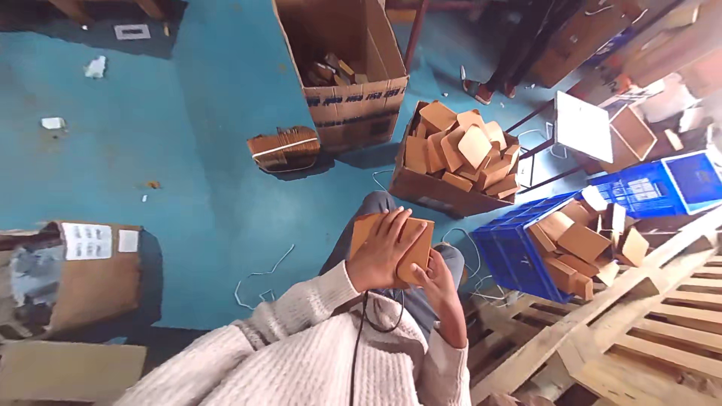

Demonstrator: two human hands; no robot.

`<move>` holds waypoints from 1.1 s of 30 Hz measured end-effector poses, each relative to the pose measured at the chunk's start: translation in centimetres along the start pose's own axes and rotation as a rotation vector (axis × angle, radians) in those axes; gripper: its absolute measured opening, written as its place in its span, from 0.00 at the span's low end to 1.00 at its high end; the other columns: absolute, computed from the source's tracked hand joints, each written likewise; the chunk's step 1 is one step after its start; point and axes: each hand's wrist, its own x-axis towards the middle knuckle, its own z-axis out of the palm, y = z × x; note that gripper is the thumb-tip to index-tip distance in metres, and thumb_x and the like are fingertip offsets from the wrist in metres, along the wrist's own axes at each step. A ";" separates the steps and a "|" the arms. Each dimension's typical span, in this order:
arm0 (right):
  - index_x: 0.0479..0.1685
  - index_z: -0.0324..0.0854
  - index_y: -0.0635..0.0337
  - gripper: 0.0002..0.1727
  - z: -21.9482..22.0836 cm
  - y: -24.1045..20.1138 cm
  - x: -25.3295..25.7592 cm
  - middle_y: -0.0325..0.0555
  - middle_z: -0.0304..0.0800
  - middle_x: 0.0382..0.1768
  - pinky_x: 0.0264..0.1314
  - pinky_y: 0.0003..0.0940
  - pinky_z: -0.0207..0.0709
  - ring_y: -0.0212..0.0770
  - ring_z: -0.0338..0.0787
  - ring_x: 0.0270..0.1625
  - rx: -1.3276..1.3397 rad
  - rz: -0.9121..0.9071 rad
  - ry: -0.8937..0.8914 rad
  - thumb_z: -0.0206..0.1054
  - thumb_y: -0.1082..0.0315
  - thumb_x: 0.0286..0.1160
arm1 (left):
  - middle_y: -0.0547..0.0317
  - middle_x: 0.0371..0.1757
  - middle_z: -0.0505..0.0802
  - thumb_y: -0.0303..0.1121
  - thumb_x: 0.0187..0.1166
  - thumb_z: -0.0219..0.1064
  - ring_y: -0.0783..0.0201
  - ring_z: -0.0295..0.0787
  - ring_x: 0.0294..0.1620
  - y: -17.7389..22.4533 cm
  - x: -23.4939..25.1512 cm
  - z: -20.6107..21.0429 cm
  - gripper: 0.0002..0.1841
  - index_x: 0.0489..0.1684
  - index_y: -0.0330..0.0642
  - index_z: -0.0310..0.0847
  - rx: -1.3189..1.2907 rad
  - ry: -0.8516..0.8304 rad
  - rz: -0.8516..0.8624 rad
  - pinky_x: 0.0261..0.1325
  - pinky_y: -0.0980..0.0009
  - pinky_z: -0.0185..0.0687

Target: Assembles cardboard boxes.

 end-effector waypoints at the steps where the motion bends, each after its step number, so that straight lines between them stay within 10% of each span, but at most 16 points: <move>1: 0.81 0.63 0.70 0.38 -0.4 0.2 -0.3 0.54 0.91 0.59 0.51 0.36 0.92 0.38 0.95 0.52 -0.041 -0.001 -0.004 0.72 0.60 0.74 | 0.33 0.89 0.64 0.75 0.35 0.82 0.33 0.53 0.91 -0.1 -0.5 0.3 0.72 0.93 0.50 0.54 -0.018 0.008 0.006 0.90 0.35 0.42; 5: 0.81 0.68 0.72 0.38 -2.4 -0.2 -1.9 0.61 0.84 0.70 0.72 0.37 0.82 0.40 0.87 0.69 -0.257 -0.151 0.111 0.76 0.70 0.68 | 0.38 0.80 0.76 0.75 0.50 0.76 0.39 0.71 0.81 0.4 -1.9 -0.4 0.65 0.90 0.42 0.58 -0.204 0.108 -0.042 0.83 0.38 0.60; 8: 0.77 0.70 0.75 0.37 -3.3 -2.1 -3.2 0.62 0.83 0.69 0.70 0.35 0.83 0.40 0.87 0.68 -0.303 -0.299 0.198 0.76 0.70 0.65 | 0.42 0.79 0.80 0.67 0.72 0.66 0.44 0.74 0.80 0.3 -2.7 -1.8 0.47 0.86 0.41 0.67 -0.411 0.221 -0.076 0.80 0.41 0.66; 12: 0.79 0.58 0.79 0.40 -3.1 -3.6 -2.8 0.53 0.82 0.66 0.69 0.31 0.83 0.32 0.86 0.65 -0.090 -0.461 0.425 0.72 0.65 0.74 | 0.46 0.83 0.77 0.60 0.77 0.67 0.49 0.71 0.84 -0.7 -3.8 -4.0 0.40 0.83 0.39 0.70 -0.496 0.435 -0.087 0.83 0.46 0.66; 17: 0.79 0.58 0.60 0.22 -1.9 -6.1 -2.5 0.48 0.79 0.63 0.65 0.41 0.84 0.40 0.86 0.62 0.445 -0.402 0.861 0.49 0.61 0.93 | 0.47 0.70 0.86 0.51 0.82 0.65 0.54 0.84 0.69 -3.1 -6.1 -5.1 0.29 0.73 0.38 0.80 -0.468 0.484 -0.121 0.73 0.53 0.79; 23: 0.66 0.68 0.47 0.19 -5.9 -2.2 -2.9 0.42 0.83 0.54 0.51 0.36 0.87 0.38 0.89 0.51 0.970 -0.036 0.860 0.50 0.47 0.90 | 0.52 0.63 0.91 0.44 0.84 0.61 0.62 0.90 0.60 -5.5 -6.7 -4.5 0.22 0.64 0.36 0.83 -0.694 0.471 -0.276 0.64 0.61 0.86; 29: 0.80 0.64 0.50 0.23 -6.8 -0.9 -0.6 0.46 0.77 0.70 0.66 0.41 0.79 0.41 0.82 0.68 0.718 -0.036 1.049 0.54 0.56 0.91 | 0.49 0.55 0.92 0.37 0.89 0.56 0.63 0.90 0.52 -9.7 3.2 -2.9 0.17 0.61 0.33 0.82 -0.992 0.396 -0.422 0.58 0.63 0.86; 33: 0.85 0.49 0.73 0.39 -8.2 -3.3 4.2 0.63 0.71 0.74 0.73 0.34 0.76 0.44 0.78 0.72 -0.070 -0.265 0.972 0.67 0.77 0.76 | 0.41 0.61 0.89 0.41 0.94 0.49 0.57 0.89 0.54 -13.6 10.7 2.5 0.23 0.70 0.29 0.75 -1.178 0.123 -0.683 0.57 0.60 0.83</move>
